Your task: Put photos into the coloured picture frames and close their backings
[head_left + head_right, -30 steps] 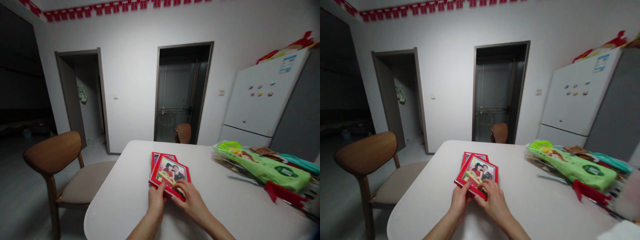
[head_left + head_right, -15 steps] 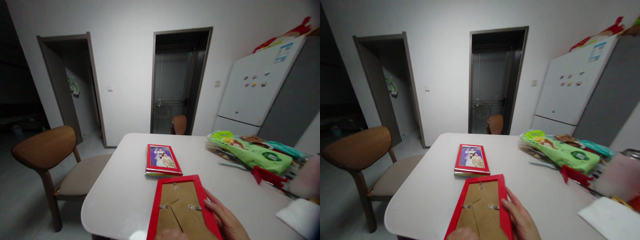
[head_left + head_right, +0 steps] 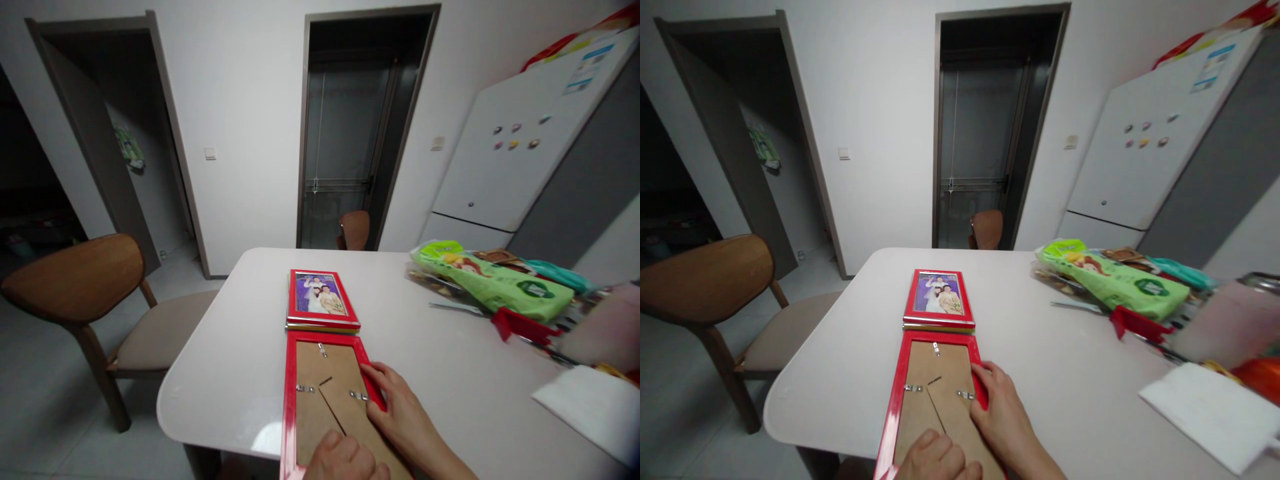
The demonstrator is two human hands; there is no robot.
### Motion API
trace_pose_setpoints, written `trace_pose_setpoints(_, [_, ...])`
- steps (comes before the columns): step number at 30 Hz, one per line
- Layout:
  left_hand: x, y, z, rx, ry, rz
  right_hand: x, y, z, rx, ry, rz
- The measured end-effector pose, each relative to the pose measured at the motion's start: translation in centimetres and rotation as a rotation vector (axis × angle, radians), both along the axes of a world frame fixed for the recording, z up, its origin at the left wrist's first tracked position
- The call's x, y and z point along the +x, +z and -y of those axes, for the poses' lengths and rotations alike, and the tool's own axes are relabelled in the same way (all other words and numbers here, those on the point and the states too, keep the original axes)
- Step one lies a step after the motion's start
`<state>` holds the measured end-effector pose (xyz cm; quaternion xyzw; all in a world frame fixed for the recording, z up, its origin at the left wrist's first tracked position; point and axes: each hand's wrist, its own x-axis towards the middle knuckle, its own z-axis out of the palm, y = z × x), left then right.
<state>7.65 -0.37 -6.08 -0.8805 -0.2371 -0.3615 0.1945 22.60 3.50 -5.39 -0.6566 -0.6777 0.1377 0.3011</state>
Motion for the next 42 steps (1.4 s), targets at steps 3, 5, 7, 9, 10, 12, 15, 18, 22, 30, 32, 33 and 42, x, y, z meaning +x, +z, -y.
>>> trace_pose_setpoints(3, [-1.6, 0.6, -0.4, -0.265, 0.024, -0.014, -0.2, 0.4, 0.0, -0.016, 0.02, 0.089])
trace_pose_setpoints(5, [-3.4, 1.3, -1.2, -0.509, 0.146, 0.052, -0.4, 0.8, 0.0, -0.028, 0.05, 0.115])
trace_pose_setpoints(7, [-5.1, 1.7, -2.2, -0.684, 0.318, 0.146, -0.5, 1.1, -0.1, -0.034, 0.073, 0.136])
trace_pose_setpoints(9, [-6.3, 1.7, -3.1, -0.807, 0.378, 0.202, -0.7, 1.4, -0.3, -0.039, 0.072, 0.155])
trace_pose_setpoints(10, [-6.6, 1.5, -3.5, -0.851, 0.368, 0.224, -0.9, 1.5, -0.3, -0.041, 0.065, 0.16])
trace_pose_setpoints(12, [-6.8, 1.2, -3.8, -0.906, 0.324, 0.27, -1.1, 1.6, -0.4, -0.043, 0.05, 0.158])
trace_pose_setpoints(15, [-6.7, 0.9, -3.9, -0.936, 0.292, 0.357, -1.2, 1.9, -0.4, -0.041, 0.038, 0.142])
trace_pose_setpoints(18, [-6.8, 0.8, -3.8, -0.944, 0.283, 0.415, -1.1, 2.1, -0.3, -0.05, 0.038, 0.148])
trace_pose_setpoints(22, [-7.1, 0.7, -3.8, -0.945, 0.266, 0.497, -2.1, 2.4, -0.3, 0.054, 0.038, 0.233])
trace_pose_setpoints(30, [-6.9, 0.3, -3.9, -0.937, 0.313, 0.475, -9.1, 3.5, -1.1, 0.026, 0.351, 0.21])
trace_pose_setpoints(32, [-6.9, 0.1, -3.9, -0.932, 0.312, 0.467, -9.8, 3.5, -1.6, 0.03, 0.33, 0.224])
trace_pose_setpoints(33, [-7.0, 0.1, -3.9, -0.929, 0.309, 0.467, -9.8, 3.3, -1.8, 0.04, 0.314, 0.23])
trace_pose_setpoints(42, [-7.0, 0.4, -3.9, -0.914, 0.295, 0.456, -6.7, 2.4, -5.0, 0.045, 0.098, 0.278])
